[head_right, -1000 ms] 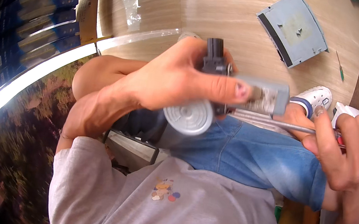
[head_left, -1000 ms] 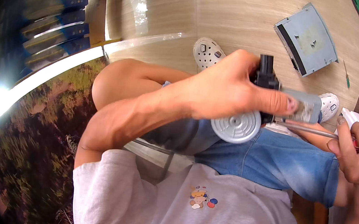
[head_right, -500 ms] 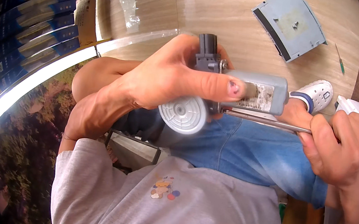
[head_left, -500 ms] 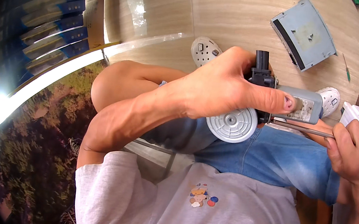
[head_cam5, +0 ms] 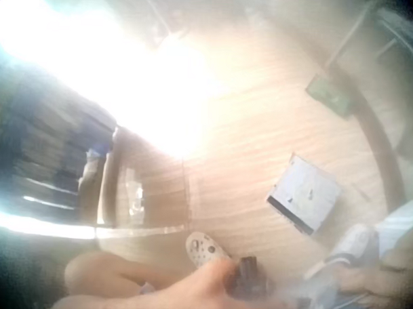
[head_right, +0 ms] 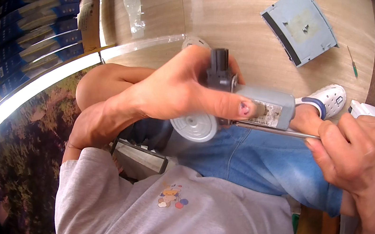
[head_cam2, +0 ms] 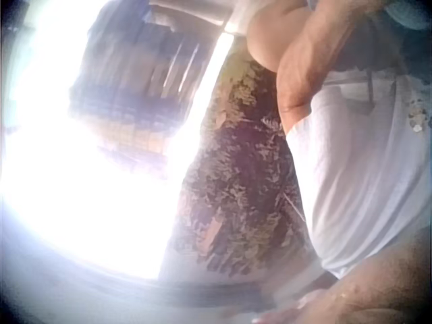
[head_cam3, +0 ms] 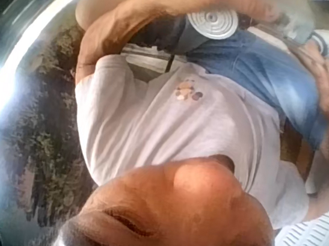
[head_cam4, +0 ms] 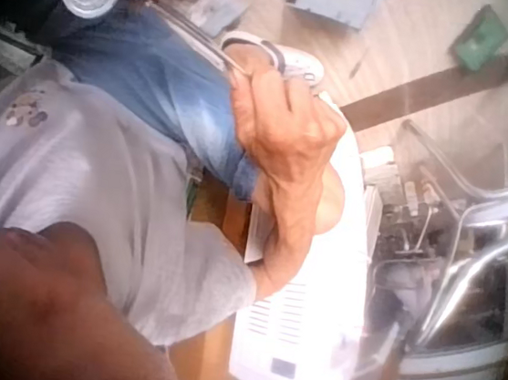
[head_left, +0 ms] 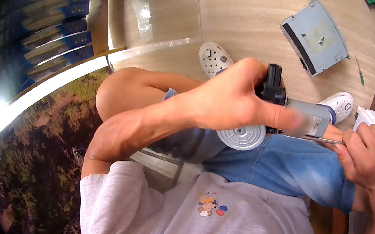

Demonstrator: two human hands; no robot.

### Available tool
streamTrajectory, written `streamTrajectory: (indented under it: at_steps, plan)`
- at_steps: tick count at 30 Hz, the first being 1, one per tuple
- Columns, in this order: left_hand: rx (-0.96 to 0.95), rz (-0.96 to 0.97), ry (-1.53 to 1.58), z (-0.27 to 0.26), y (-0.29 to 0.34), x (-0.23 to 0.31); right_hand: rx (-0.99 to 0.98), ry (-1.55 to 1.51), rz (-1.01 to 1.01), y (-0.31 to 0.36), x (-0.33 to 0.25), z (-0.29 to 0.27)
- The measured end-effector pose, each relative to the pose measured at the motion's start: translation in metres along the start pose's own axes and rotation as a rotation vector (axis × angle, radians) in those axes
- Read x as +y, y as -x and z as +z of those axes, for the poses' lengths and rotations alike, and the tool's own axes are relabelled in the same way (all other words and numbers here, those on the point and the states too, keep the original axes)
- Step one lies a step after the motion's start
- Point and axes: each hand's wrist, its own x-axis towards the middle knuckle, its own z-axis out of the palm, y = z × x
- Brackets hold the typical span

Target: The person assembles a small motor and bracket by hand and using a screwdriver, joining the motor to the bracket and tightening the screws.

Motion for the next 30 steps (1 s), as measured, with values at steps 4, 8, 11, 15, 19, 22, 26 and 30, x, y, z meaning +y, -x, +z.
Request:
streamTrajectory:
  at_steps: [4, 8, 11, 15, 19, 22, 26, 30]
  plan:
    - [0.036, -0.022, -0.002, 0.000, -0.004, -0.008, -0.033, -0.006, 0.027, -0.020, 0.002, -0.016]
    - [0.041, 0.099, 0.022, 0.004, -0.006, 0.007, -0.070, -0.093, 0.125, -0.007, 0.007, -0.072]
    - [0.049, 0.133, 0.078, 0.004, -0.007, 0.010, -0.010, -0.214, 0.130, -0.004, 0.023, -0.078]
    - [0.035, 0.201, -0.085, 0.009, -0.008, 0.018, 0.141, -0.210, 0.142, 0.002, 0.021, -0.054]
    - [0.008, 0.163, -0.021, 0.011, -0.012, 0.011, 0.149, -0.148, 0.119, -0.005, 0.012, -0.052]
    - [0.011, 0.174, -0.050, 0.010, -0.010, 0.009, 0.111, -0.176, 0.144, 0.002, 0.013, -0.052]
    - [0.016, 0.265, 0.034, 0.016, -0.012, 0.001, 0.145, -0.160, 0.098, 0.002, 0.010, -0.050]
    - [0.009, 0.238, -0.004, 0.015, -0.012, -0.001, 0.189, -0.104, 0.022, -0.010, 0.007, -0.050]
